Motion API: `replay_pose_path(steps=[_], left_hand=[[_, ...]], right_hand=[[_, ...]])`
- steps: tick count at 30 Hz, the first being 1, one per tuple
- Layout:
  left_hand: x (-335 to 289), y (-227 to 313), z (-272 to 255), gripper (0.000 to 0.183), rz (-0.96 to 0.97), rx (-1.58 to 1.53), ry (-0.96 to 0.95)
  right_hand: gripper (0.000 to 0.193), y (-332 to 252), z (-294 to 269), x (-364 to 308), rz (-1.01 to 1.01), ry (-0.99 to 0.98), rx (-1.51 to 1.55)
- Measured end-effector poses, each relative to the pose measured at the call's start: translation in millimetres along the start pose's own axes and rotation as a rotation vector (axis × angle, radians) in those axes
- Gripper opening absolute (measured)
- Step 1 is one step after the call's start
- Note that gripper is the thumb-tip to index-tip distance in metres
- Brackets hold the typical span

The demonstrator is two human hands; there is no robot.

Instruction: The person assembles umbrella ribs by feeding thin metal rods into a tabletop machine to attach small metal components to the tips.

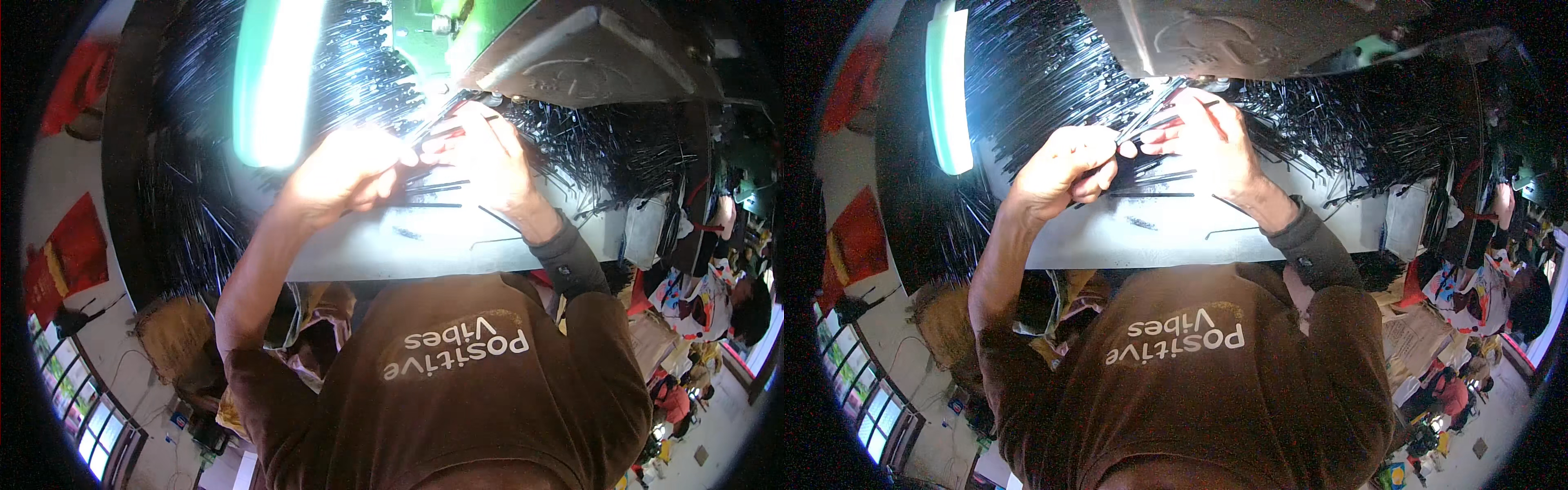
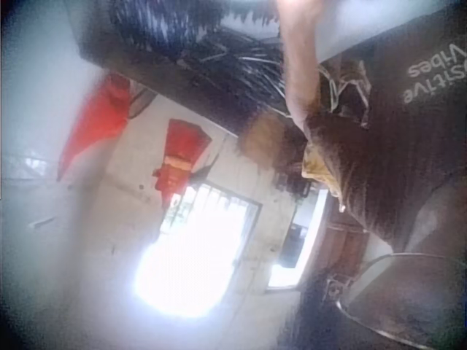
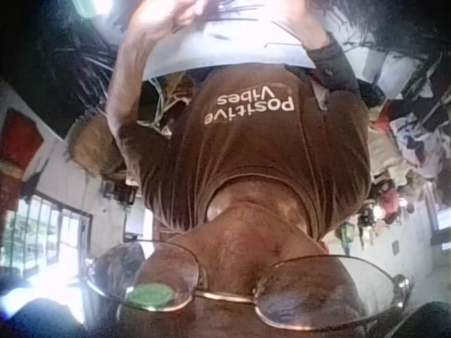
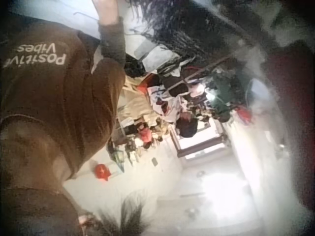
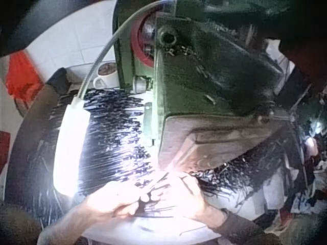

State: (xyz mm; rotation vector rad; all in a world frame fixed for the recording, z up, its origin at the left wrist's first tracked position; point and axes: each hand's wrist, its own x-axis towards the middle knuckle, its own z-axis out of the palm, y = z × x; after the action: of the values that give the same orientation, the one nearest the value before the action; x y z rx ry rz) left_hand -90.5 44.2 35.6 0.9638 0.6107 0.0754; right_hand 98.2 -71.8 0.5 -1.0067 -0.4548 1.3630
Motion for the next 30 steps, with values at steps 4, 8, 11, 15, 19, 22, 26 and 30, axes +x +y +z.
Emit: replay_pose_path(steps=[4, 8, 11, 15, 19, 22, 26, 30], left_hand=[[-3, 7, 6, 0.021, 0.150, 0.470, 0.048], [-13, 9, 10, 0.026, 0.142, 0.388, 0.135], [0, -15, -5, 0.030, 0.191, -0.247, 0.234], [35, -25, 23, 0.024, 0.333, -0.763, -0.027], [63, -14, 37, 0.029, 0.331, -0.813, 0.081], [69, -18, 39, 0.020, 0.427, -0.748, 0.117], [78, -25, 36, 0.017, 0.526, -0.633, 0.171], [81, -31, 41, 0.015, 0.675, -0.598, 0.201]], right_hand=[[0.037, -1, -10, -5, -0.420, -0.201, -0.543], [0.034, 0, -14, -15, -0.571, -0.114, -1.031], [0.025, -12, -19, -13, -0.172, 0.112, 0.274], [0.025, -21, -29, -9, -0.289, 0.235, 0.297], [0.024, -23, -34, -5, -0.369, 0.229, 0.284], [0.024, -20, -33, -2, -0.343, 0.246, 0.320], [0.023, -20, -28, -3, -0.345, 0.272, 0.267], [0.022, -18, -30, -2, -0.322, 0.287, 0.317]])
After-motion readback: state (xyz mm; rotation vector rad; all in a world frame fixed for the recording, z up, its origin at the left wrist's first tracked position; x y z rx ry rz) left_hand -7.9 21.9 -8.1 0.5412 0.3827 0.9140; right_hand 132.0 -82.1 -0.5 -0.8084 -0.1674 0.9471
